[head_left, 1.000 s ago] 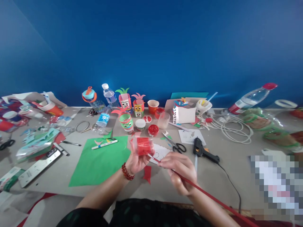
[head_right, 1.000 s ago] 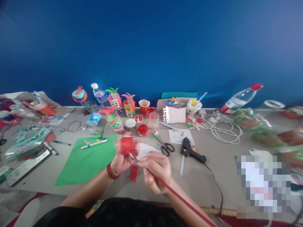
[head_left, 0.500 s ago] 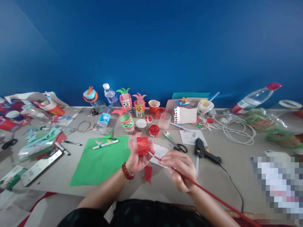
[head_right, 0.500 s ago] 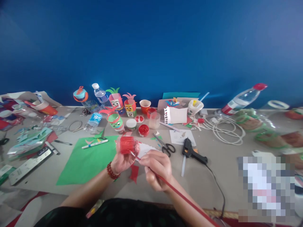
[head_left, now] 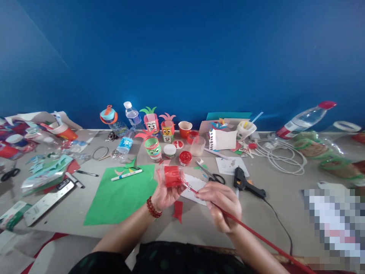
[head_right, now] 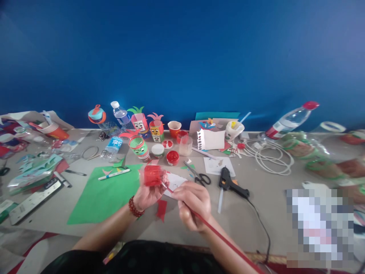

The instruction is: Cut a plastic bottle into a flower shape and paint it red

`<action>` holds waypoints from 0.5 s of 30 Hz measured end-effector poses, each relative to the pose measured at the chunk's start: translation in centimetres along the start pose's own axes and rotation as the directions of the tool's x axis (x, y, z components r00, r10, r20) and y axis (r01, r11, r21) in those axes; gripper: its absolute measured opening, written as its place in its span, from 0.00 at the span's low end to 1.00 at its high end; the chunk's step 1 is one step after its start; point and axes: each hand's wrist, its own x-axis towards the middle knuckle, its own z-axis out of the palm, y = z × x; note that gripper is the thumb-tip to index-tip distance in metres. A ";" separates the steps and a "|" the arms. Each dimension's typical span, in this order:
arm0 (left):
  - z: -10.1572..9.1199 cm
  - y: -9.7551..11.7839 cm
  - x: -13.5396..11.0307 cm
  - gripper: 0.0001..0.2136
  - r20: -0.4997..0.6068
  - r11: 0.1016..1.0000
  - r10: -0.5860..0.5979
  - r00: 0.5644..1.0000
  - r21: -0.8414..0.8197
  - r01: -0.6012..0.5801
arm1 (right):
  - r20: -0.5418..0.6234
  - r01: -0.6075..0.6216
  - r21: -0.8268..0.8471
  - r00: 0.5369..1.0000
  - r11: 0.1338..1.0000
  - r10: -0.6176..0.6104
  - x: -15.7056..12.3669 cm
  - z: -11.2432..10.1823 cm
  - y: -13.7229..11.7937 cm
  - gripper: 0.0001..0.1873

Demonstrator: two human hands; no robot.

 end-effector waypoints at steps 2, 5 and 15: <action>-0.1 0.1 0.0 0.19 0.014 1.000 -0.016 1.000 0.014 0.016 | 0.025 0.001 0.007 1.000 1.000 -0.001 0.0 -0.1 -0.3 0.14; 0.1 0.0 -0.1 0.21 0.020 0.999 -0.028 0.999 0.031 0.027 | 0.034 0.012 -0.029 0.999 1.000 -0.011 0.1 -0.3 -0.7 0.15; 0.2 0.0 -0.1 0.18 -0.019 0.999 -0.040 0.999 0.027 0.040 | 0.056 0.060 -0.055 0.997 0.997 -0.057 0.0 -0.3 -0.9 0.15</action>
